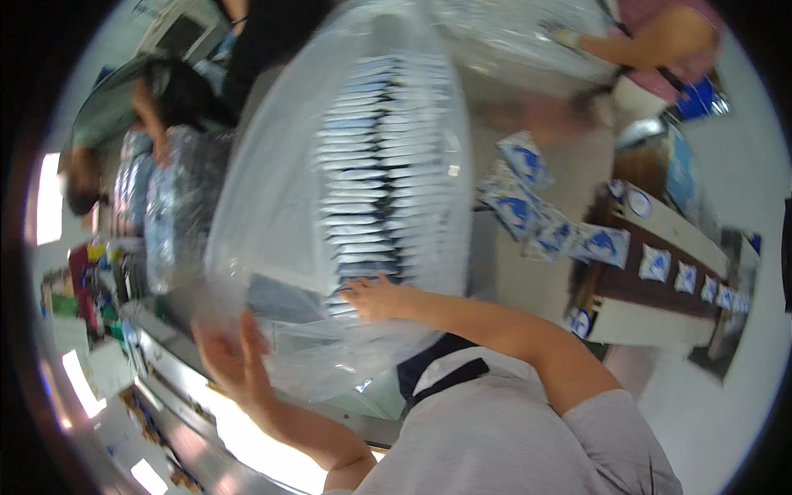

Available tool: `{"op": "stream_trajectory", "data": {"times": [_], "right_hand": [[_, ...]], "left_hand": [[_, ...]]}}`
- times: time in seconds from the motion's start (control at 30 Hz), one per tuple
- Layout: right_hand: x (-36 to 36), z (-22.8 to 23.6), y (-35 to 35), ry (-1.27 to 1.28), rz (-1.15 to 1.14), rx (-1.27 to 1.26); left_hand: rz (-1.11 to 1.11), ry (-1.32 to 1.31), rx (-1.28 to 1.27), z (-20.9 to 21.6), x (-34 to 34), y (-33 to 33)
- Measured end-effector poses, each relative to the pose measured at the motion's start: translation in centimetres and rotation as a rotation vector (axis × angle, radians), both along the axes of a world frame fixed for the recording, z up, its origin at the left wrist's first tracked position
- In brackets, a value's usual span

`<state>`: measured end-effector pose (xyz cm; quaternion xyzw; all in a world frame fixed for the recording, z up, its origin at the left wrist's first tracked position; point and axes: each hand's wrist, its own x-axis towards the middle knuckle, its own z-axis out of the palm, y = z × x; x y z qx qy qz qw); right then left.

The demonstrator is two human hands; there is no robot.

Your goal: The person organizes and stacks small blue and white packets from a conveyor belt into a large plastic bag on a metal table by hand.

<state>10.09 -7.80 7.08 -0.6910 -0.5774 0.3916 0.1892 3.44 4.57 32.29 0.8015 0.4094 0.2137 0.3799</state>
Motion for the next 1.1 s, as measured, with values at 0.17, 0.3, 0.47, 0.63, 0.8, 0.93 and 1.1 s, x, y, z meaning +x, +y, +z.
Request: {"op": "stream_trajectory", "data": {"times": [0.17,0.3,0.47,0.63,0.8,0.93,1.1], "right_hand": [[5.5,7.4,-6.4,0.04,-0.503,0.463],[14.5,8.6,-22.5,-0.091,-0.625,0.49],[27.2,8.3,-41.3,-0.091,-0.751,-0.124],[31.6,4.5,-43.9,0.003,-0.455,-0.349],[29.0,-3.9,-41.9,0.184,-0.289,-0.446],[22.4,-4.3,-40.0,0.305,-0.509,-0.31],[16.3,-1.5,-40.3,0.317,-1.155,-0.024]], "left_hand": [[0.0,-0.368,0.626,2.5,3.1,-10.4],[-1.017,-0.156,-0.396,-2.9,7.3,-19.8],[-0.982,0.394,-1.16,-24.7,7.2,-31.5],[-0.721,0.417,-1.271,-33.4,7.9,-39.5],[-0.199,0.265,-1.618,-33.4,12.0,-43.9],[0.023,-0.033,-1.66,-31.8,12.0,-44.1],[-0.445,0.143,-1.039,-30.8,11.9,-40.0]]}}
